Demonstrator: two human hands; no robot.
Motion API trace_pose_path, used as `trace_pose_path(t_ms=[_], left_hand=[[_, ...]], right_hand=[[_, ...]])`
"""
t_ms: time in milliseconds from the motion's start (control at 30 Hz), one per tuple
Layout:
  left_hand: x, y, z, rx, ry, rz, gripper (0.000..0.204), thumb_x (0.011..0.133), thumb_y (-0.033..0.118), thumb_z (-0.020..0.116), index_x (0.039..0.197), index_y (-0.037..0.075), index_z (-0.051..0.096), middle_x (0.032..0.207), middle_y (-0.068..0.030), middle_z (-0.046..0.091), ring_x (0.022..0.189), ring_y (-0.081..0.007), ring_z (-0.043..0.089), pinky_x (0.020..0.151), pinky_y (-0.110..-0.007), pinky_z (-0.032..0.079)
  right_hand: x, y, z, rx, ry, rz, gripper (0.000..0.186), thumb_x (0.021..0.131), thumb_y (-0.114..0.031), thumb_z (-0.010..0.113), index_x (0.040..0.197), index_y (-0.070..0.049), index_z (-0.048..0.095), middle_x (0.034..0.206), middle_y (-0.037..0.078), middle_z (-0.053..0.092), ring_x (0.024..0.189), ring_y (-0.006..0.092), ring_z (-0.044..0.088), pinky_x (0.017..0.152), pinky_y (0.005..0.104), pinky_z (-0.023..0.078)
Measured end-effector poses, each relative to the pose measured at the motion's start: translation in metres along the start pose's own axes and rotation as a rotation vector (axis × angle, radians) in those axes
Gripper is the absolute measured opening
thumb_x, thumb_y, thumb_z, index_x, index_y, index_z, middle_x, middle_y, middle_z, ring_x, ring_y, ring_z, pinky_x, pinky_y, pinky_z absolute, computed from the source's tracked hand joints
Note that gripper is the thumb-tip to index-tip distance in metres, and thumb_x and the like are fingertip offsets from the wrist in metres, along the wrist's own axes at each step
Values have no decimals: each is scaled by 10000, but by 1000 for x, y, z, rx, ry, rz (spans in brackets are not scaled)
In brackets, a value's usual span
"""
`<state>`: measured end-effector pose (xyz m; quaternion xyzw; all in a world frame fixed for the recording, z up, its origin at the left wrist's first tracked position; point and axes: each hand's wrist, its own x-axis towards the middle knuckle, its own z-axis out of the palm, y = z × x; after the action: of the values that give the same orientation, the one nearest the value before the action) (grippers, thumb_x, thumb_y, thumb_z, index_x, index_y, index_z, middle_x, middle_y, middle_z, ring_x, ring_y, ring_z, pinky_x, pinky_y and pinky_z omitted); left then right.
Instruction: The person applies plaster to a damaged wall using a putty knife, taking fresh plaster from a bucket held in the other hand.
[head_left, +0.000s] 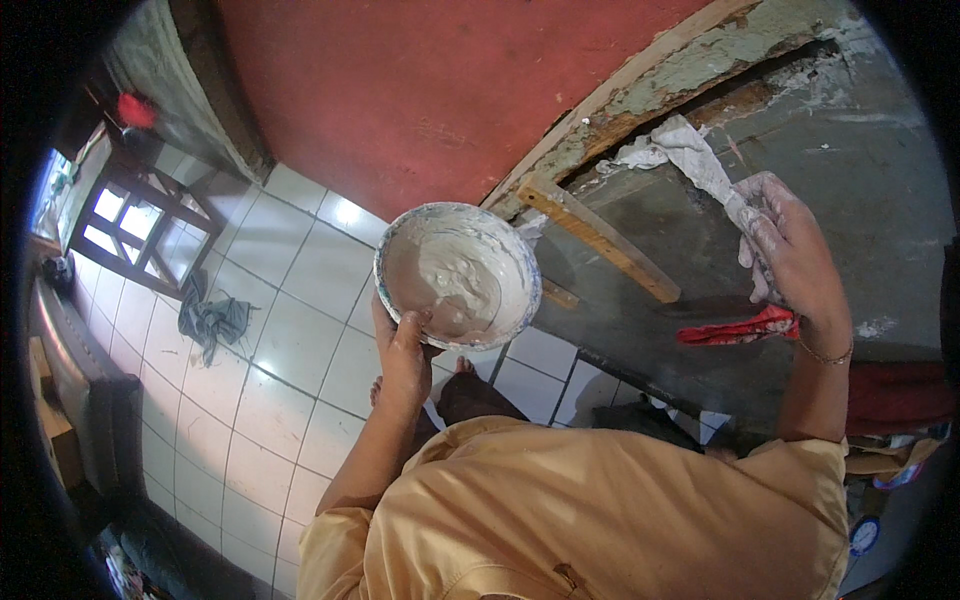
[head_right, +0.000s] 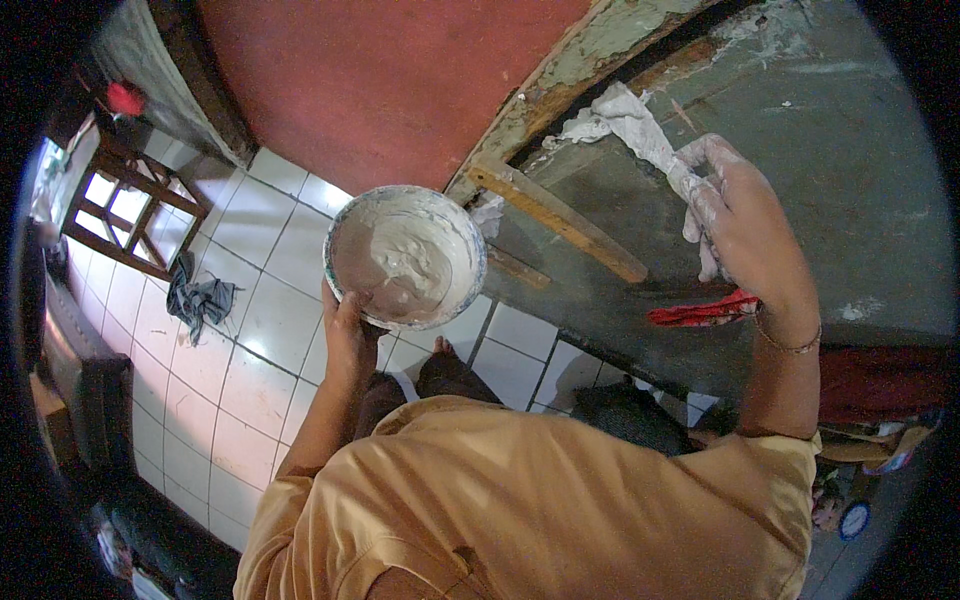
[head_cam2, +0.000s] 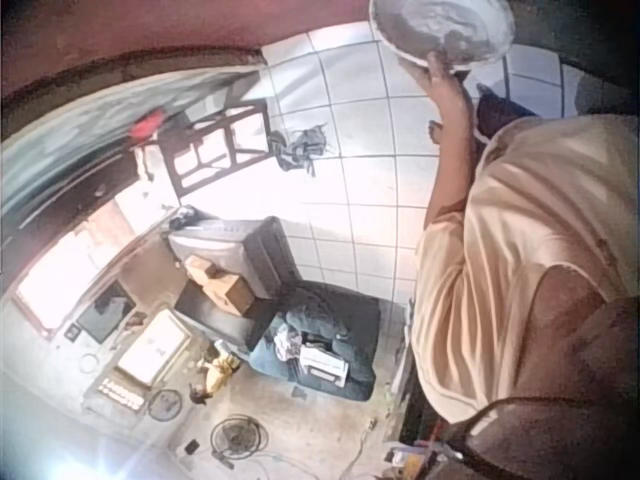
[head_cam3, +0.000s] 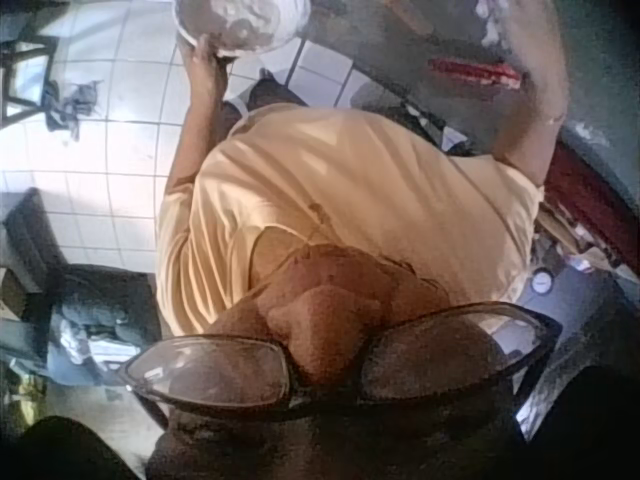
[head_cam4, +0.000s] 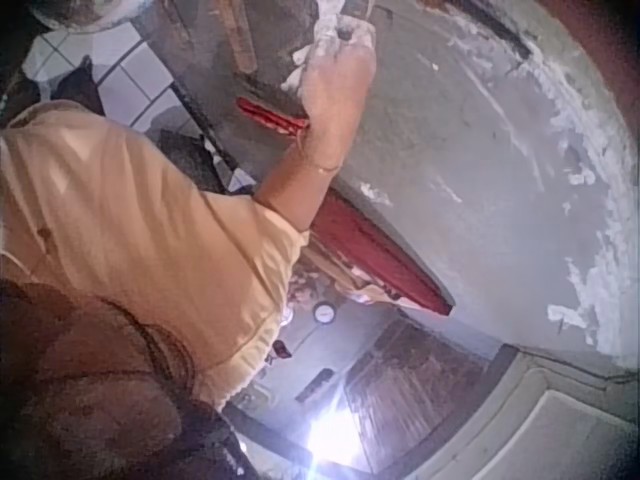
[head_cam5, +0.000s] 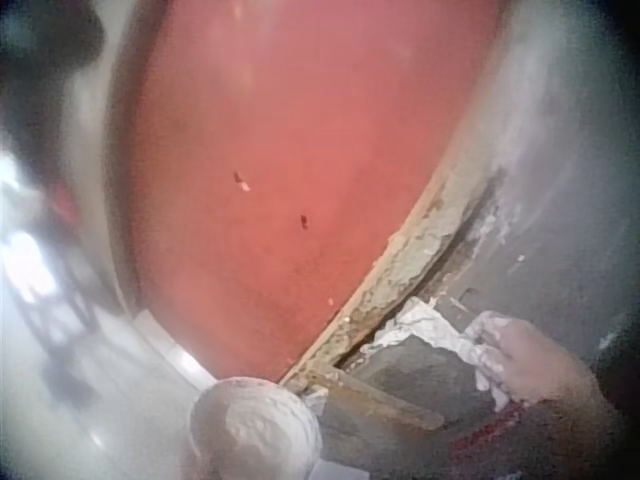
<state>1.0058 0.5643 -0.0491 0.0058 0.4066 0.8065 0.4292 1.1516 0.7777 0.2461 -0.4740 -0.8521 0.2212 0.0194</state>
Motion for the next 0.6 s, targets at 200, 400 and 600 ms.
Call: trace_pose_path(t_ms=[200, 400, 600], left_hand=[[3, -1, -3, 42, 21, 27, 676, 825, 143, 476, 1440, 63, 209, 1316, -192, 402, 1134, -319, 517, 868, -427, 534], [3, 3, -1, 22, 12, -18, 707, 798, 150, 492, 1443, 94, 208, 1310, -197, 407, 1115, -327, 541, 806, -429, 577], [3, 0, -1, 51, 47, -24, 711, 788, 152, 502, 1436, 88, 217, 1298, -199, 414, 1103, -334, 549, 801, -434, 573]], right_hand=[[1, 9, 5, -153, 29, -93, 211, 930, -25, 397, 1103, -9, 517, 673, 34, 507, 453, 76, 459, 370, 227, 383], [1, 11, 16, -202, 39, -57, 218, 921, 15, 404, 1107, -12, 514, 675, 34, 495, 462, 80, 442, 386, 237, 384], [1, 6, 28, -263, 101, -39, 142, 929, -51, 486, 1060, -19, 532, 717, 112, 557, 638, 181, 561, 573, 344, 446]])
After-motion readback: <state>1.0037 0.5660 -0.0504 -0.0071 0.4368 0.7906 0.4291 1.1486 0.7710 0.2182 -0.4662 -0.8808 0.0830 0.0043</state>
